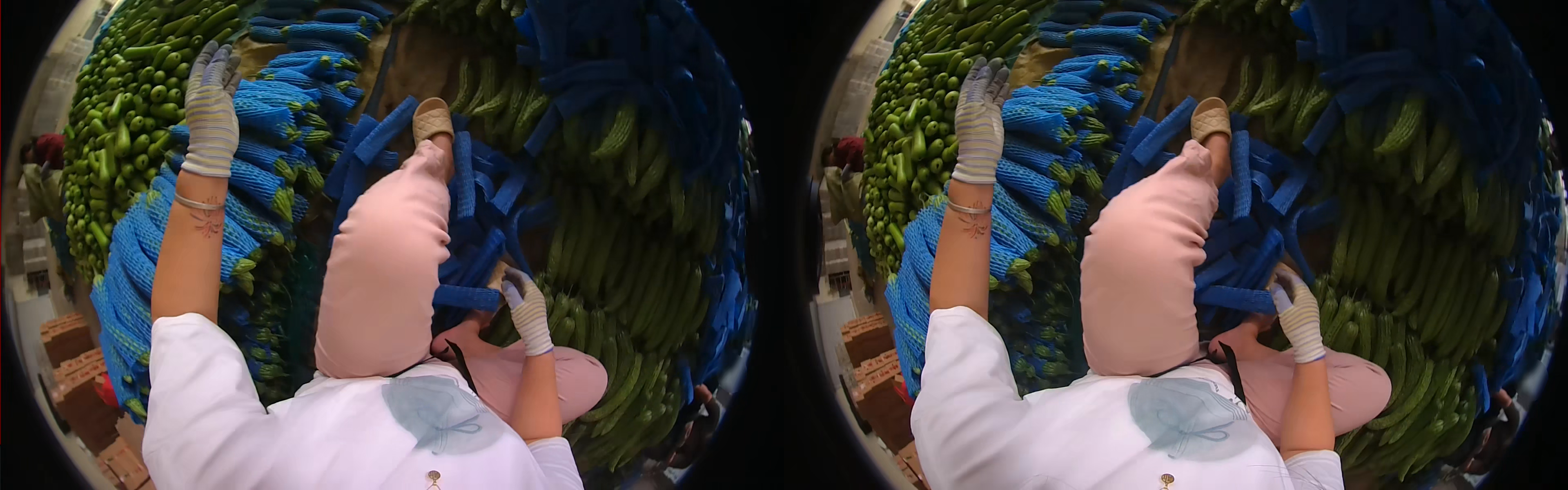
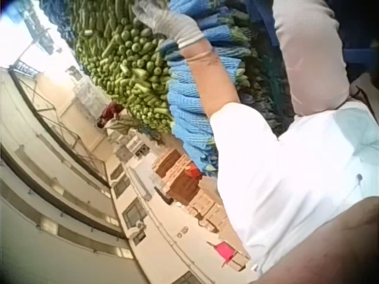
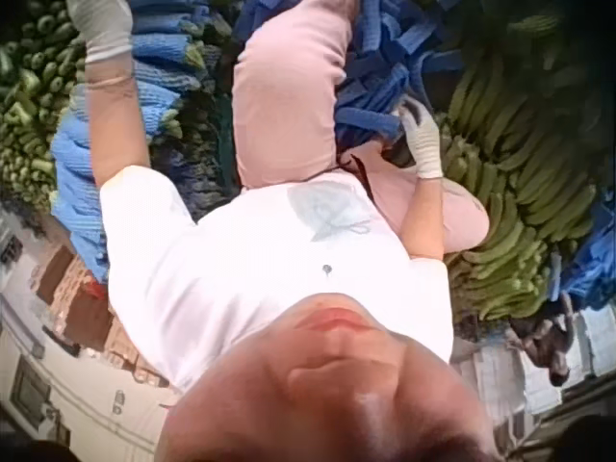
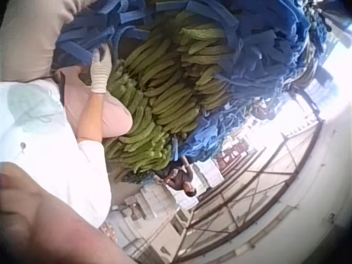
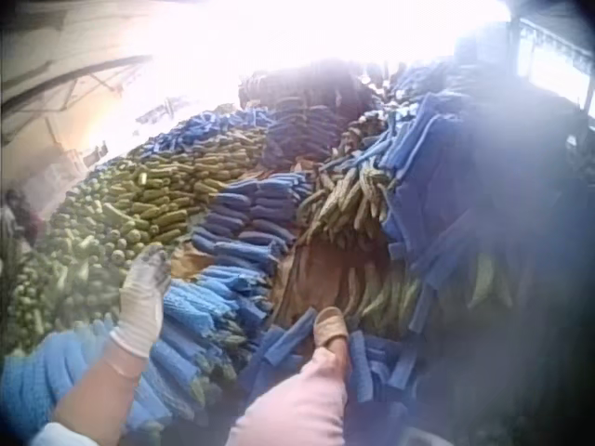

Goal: Placing blue foam protective netting over individual bitter melons for shipping.

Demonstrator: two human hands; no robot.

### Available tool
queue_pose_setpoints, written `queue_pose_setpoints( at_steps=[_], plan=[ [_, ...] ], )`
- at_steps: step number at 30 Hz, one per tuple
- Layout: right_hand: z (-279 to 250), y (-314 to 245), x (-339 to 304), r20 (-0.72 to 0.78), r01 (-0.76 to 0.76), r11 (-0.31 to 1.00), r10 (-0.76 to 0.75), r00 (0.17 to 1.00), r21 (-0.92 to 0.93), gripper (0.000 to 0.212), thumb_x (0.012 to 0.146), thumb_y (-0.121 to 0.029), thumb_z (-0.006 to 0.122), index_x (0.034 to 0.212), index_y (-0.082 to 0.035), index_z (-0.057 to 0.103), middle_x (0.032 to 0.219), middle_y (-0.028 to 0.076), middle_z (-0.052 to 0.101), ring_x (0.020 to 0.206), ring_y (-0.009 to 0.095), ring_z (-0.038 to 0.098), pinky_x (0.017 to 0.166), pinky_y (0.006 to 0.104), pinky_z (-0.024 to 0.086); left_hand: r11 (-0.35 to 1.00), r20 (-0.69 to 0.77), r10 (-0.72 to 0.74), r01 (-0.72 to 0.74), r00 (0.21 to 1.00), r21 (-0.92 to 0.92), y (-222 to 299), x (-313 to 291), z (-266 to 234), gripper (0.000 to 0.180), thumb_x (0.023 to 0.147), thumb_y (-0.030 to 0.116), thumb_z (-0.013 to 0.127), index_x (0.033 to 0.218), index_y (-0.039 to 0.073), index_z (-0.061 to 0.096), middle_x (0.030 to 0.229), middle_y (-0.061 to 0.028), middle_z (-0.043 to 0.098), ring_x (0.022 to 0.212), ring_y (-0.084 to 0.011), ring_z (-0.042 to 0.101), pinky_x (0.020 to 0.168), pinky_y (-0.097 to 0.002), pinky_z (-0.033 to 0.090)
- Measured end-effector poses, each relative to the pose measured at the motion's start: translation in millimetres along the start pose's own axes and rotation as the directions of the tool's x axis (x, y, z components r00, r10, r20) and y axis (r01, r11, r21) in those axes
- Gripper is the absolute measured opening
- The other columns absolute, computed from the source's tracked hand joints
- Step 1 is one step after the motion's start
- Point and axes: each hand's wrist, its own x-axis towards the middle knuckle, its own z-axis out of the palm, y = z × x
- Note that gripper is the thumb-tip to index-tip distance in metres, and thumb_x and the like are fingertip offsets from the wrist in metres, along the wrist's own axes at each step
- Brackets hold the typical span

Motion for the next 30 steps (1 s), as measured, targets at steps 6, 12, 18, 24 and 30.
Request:
queue_pose_setpoints(
  at_steps=[6,12,18,24,30],
  plan=[
    [34,6,74,0.08,-0.06,0.617,0.197,0.977,-0.785,0.059,0.084,-0.036,0.056,0.136,-0.014,0.039,0.118,0.021,0.056,0.108,0.032,0.056,0.092,0.0418,0.043,0.994,0.859,0.104,-0.073,0.502,-0.078,49,-152,155,0.036,0.089,0.009,0.056,0.123,-0.003,0.052,0.115,-0.0118,0.06,0.104,-0.0202,0.058,0.093,-0.0312,0.044],
    [55,57,81,-0.058,-0.129,0.507,0.153,0.986,-0.852,0.061,0.08,-0.036,0.061,0.133,-0.013,0.043,0.125,0.017,0.049,0.107,0.036,0.053,0.092,0.0445,0.042,0.901,0.958,-0.083,-0.391,0.275,0.19,40,-185,181,0.037,0.085,0.006,0.057,0.122,0.0,0.053,0.106,-0.014,0.061,0.1,-0.024,0.058,0.09,-0.0285,0.044],
    [25,-43,30,-0.208,0.444,0.8,-0.553,0.807,-0.402,0.026,0.073,-0.02,0.068,0.095,-0.006,0.067,0.105,0.017,0.058,0.095,0.034,0.056,0.083,0.0413,0.044,0.909,0.893,-0.182,-0.275,0.411,0.312,11,-185,181,0.034,0.091,0.011,0.055,0.124,0.001,0.052,0.097,-0.0057,0.062,0.092,-0.0118,0.056,0.082,-0.0232,0.045],
    [11,-99,-14,-0.219,0.639,0.711,-0.701,0.679,-0.293,0.024,0.074,-0.022,0.071,0.086,-0.003,0.064,0.099,0.017,0.059,0.09,0.032,0.058,0.079,0.0359,0.045,0.849,0.822,-0.527,0.104,0.217,0.518,12,-204,176,0.025,0.088,0.017,0.062,0.106,0.001,0.058,0.083,-0.002,0.059,0.076,-0.0069,0.053,0.069,-0.0188,0.044],
    [15,-83,-33,-0.234,0.486,0.852,-0.441,0.866,0.193,0.06,0.086,-0.05,0.057,0.119,0.0,0.049,0.128,0.018,0.046,0.112,0.025,0.049,0.097,0.036,0.037,0.848,0.874,-0.459,0.371,0.16,0.377,-7,-270,176,0.023,0.086,0.017,0.063,0.102,0.003,0.055,0.087,-0.0018,0.057,0.084,-0.0079,0.051,0.078,-0.0235,0.043]
  ],
)
